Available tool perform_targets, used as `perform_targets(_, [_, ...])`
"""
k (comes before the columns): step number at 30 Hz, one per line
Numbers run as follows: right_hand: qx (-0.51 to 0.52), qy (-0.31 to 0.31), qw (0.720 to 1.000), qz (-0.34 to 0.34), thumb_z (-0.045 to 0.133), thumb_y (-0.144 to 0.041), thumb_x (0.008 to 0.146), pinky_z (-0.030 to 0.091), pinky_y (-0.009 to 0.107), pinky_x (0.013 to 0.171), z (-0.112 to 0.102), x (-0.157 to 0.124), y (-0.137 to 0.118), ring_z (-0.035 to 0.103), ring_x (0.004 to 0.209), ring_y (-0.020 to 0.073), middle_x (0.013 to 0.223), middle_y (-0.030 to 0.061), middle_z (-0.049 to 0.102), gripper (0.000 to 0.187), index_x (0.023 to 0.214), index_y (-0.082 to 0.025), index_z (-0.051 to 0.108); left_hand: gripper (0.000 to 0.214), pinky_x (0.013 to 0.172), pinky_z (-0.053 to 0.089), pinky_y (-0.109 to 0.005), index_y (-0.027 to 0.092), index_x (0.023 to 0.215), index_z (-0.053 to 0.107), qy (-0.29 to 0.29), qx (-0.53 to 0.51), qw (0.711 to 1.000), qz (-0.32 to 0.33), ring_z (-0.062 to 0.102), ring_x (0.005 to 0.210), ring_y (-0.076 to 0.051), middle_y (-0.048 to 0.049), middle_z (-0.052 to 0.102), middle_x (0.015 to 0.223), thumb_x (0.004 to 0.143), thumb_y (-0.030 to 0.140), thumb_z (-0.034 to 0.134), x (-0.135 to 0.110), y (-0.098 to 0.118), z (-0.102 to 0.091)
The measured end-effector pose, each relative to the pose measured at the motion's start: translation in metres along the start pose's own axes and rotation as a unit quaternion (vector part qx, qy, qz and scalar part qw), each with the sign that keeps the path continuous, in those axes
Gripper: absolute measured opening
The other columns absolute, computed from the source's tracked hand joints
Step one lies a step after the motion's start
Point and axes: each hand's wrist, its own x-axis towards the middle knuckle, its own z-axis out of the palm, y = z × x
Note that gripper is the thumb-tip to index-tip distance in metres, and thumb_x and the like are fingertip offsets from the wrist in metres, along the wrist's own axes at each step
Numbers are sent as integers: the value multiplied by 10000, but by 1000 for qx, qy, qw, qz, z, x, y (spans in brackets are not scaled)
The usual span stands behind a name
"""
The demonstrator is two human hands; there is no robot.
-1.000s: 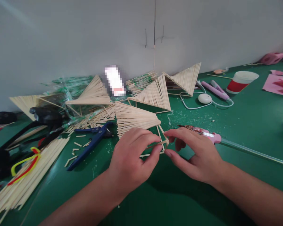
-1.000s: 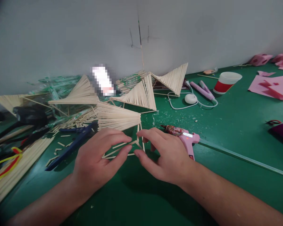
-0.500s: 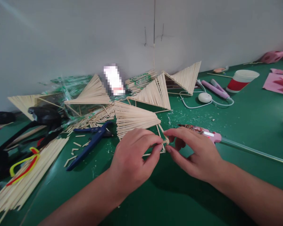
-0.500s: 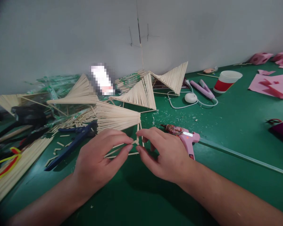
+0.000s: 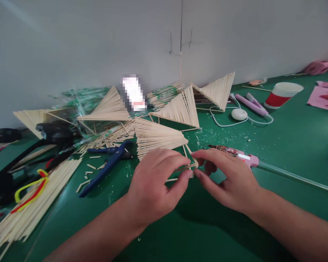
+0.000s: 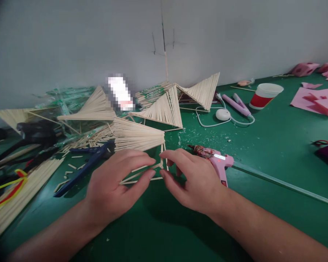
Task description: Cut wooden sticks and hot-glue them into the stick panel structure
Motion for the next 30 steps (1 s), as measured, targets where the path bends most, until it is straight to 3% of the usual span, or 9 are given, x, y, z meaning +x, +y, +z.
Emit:
perform_targets(3, [3,-2,1000,1,574,-216,871,490,286,575,-2,-1,-1,602,597,117,845,5,645,291,1158,-201,524,199,836,511,-284,210,1007,649,52,104,993,13,656,908,-151,-1,715,967,815,159,656,4,-11,-26])
perform_targets(5, [5,1,1000,-1,569,-230,873,498,295,577,-3,-1,0,607,602,125,855,13,650,303,1171,-204,522,258,856,502,-286,229,1062,656,99,199,975,-7,650,918,-153,19,710,1007,813,162,666,1,-31,-54])
perform_targets(9, [-5,20,1000,6,544,-259,890,511,292,556,-3,-3,1,620,585,129,838,13,664,300,1186,-213,521,188,783,505,-296,271,1008,693,163,327,918,-156,651,789,-149,70,705,918,821,256,667,-32,-92,-119])
perform_targets(11, [-21,30,999,14,528,-270,901,506,280,519,-3,-4,1,626,560,128,805,7,672,268,1163,-214,529,157,662,478,-266,279,962,700,79,401,868,-280,637,720,-153,74,703,825,818,321,655,-57,-120,-145])
perform_targets(13, [-39,37,998,17,510,-273,909,506,277,498,-3,-3,0,632,535,133,754,1,679,245,1145,-211,534,95,461,367,-232,246,692,714,19,405,857,-318,540,476,-138,68,648,560,722,336,725,-81,-141,-162])
perform_targets(16, [-47,37,998,16,489,-263,914,508,265,476,-4,1,-2,639,519,136,719,-3,685,224,1128,-216,537,126,400,336,-217,236,589,712,-61,377,864,-328,514,379,-123,55,634,477,687,315,722,-108,-159,-169])
perform_targets(19, [-50,38,998,19,488,-243,912,492,236,447,-6,4,-4,642,525,125,740,-4,683,208,1112,-223,539,158,400,321,-207,216,576,695,-92,368,869,-318,525,376,-108,44,623,480,707,301,669,-123,-171,-167])
perform_targets(25, [-63,51,997,16,494,-275,922,495,242,475,-7,4,-3,625,518,118,735,-10,663,188,1093,-225,553,171,390,290,-217,206,571,680,-118,372,864,-318,487,345,-112,18,613,480,709,307,667,-131,-193,-167])
perform_targets(30, [-59,52,997,22,499,-261,918,496,260,493,-7,2,-1,628,522,122,753,-10,667,195,1104,-229,546,195,368,188,-236,185,447,621,-111,383,850,-344,351,265,-92,-3,534,375,605,271,697,-126,-202,-161])
